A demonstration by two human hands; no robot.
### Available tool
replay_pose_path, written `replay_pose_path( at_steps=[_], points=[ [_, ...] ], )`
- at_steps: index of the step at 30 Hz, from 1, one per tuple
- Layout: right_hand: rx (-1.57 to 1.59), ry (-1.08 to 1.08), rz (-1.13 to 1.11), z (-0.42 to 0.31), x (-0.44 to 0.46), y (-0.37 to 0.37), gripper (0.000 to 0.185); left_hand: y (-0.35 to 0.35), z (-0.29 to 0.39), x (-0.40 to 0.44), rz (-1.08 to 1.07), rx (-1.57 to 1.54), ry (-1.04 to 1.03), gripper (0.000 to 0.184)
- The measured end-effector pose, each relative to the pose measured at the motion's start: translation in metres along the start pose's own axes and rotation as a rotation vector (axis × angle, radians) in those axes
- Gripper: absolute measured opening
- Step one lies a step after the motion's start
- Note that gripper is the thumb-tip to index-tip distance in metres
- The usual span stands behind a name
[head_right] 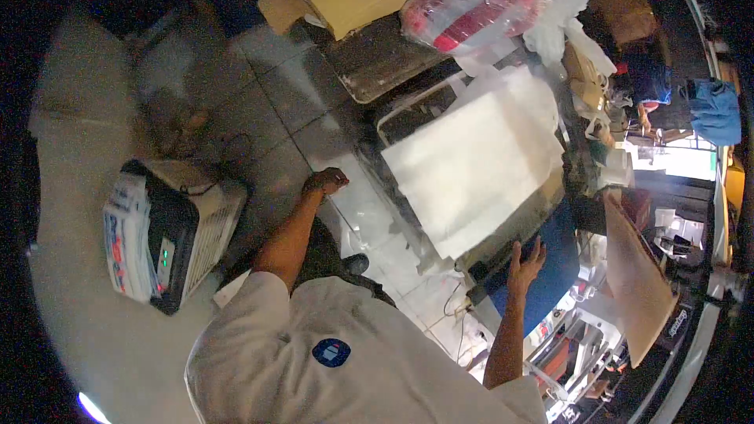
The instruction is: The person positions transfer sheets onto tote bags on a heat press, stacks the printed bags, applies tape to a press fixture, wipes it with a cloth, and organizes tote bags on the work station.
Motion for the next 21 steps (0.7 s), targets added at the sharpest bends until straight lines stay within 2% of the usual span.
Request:
replay_pose_path(
  at_steps=[1,2,3,6,8,9,11,13,17,21],
  points=[
    [-0.021,-0.017,-0.016,-0.002,0.002,-0.009,0.081,0.000,-0.001,0.001,-0.024,0.006,0.068,0.033],
    [-0.147,-0.015,0.016,-0.003,0.005,-0.016,0.085,0.015,0.025,-0.009,-0.048,0.014,0.135,0.030],
    [-0.268,-0.014,0.055,-0.005,0.009,-0.022,0.088,0.012,0.020,0.001,-0.098,-0.067,0.176,0.029],
    [-0.214,-0.035,0.083,-0.022,0.003,-0.017,0.092,-0.015,0.000,0.069,-0.399,0.128,0.235,0.026],
    [-0.267,-0.099,0.085,-0.035,0.001,-0.012,0.090,-0.032,-0.006,0.123,-0.243,0.188,-0.011,0.025],
    [-0.234,-0.081,0.090,-0.042,0.002,-0.013,0.089,-0.081,-0.086,0.187,-0.330,0.113,-0.043,0.055],
    [-0.211,-0.086,0.110,-0.052,0.006,-0.012,0.087,-0.063,-0.026,0.214,-0.176,0.218,-0.039,0.055],
    [-0.165,-0.108,0.090,-0.056,0.009,-0.012,0.084,-0.072,-0.007,0.256,-0.139,0.268,-0.056,0.055],
    [-0.248,-0.168,0.107,-0.041,0.007,-0.012,0.081,-0.095,-0.006,0.328,-0.074,0.352,-0.058,0.055],
    [-0.147,-0.231,0.088,-0.045,0.007,-0.010,0.076,-0.107,-0.010,0.371,-0.029,0.406,-0.039,0.054]
  ],
)
Point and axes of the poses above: each hand's wrist, its own x-axis towards the middle knuckle, its own y-axis out of the back of the hand, z = x × y, the point moved 7 cm from there along x, towards the middle knuckle, and after that the axes turned 1 degree about -z, right-handed, at the moved point
